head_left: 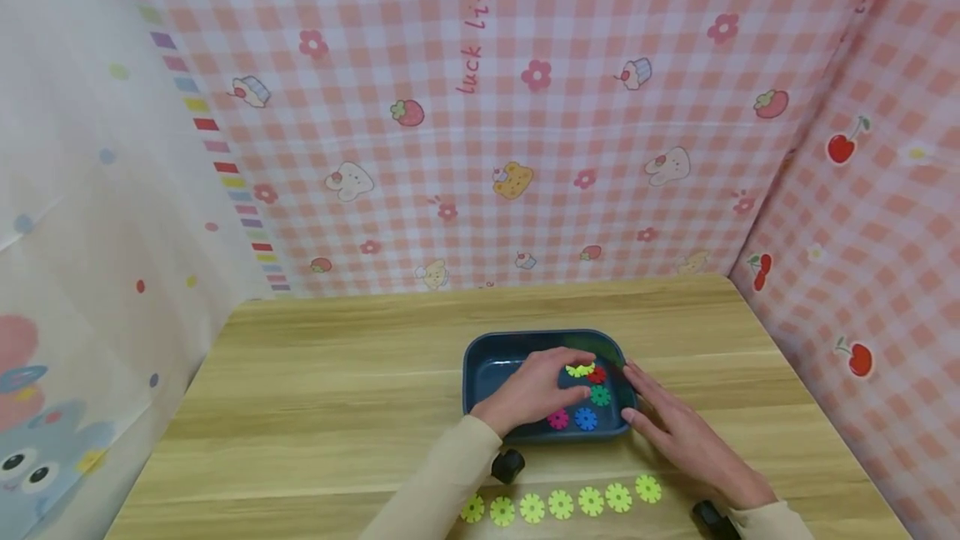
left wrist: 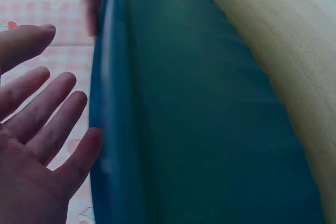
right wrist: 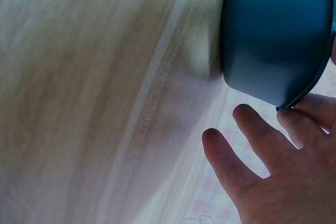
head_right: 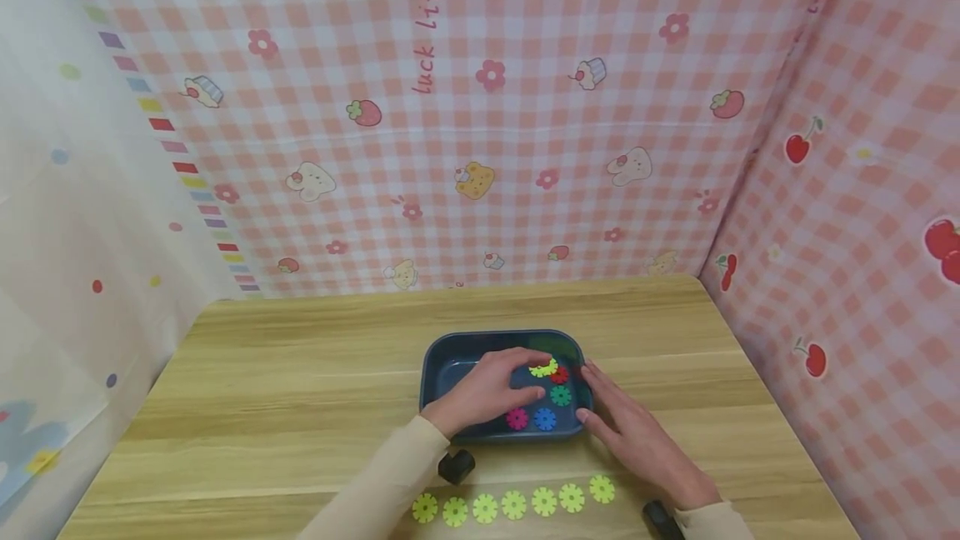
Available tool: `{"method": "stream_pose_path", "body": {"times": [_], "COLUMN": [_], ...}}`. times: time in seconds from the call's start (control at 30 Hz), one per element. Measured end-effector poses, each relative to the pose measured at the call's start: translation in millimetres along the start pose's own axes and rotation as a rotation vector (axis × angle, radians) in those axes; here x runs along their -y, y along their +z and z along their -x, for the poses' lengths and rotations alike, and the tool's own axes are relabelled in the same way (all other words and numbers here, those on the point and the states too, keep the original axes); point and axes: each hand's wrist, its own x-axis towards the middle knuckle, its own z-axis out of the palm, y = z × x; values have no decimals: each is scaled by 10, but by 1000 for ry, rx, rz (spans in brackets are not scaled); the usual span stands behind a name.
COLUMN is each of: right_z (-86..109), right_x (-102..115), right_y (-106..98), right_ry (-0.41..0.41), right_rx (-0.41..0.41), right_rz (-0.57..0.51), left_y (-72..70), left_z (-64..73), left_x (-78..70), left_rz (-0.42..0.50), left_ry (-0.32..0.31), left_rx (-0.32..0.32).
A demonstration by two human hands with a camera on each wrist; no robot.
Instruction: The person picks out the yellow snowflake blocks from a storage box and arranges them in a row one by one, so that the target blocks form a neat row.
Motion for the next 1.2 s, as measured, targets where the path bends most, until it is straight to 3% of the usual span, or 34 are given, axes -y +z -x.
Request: {"method": "stream_pose_path", "body": {"times": [0.13, 0.27, 0.53, 0.97, 1.2], "right_z": [-6, -11, -22, -27, -9], "right_x": [-5, -5, 15, 11, 3], "right_y": [10, 23, 34, 25, 6], "right_ry": [-34, -43, -47, -48, 11], "right_rx": [-12, -12, -12, -28, -5], "right_rz": [15, 15, 17, 32, 1], "left_y": [64, 112, 213, 215, 153], "left_z": [-87, -161, -249, -202, -143], "left_x": [28, 55, 141, 214, 264], "left_rz": [14, 13, -75, -159, -183], "left_ry": [-63, -82, -138, -139, -121], "left_rx": [26, 54, 90, 104, 96]}}
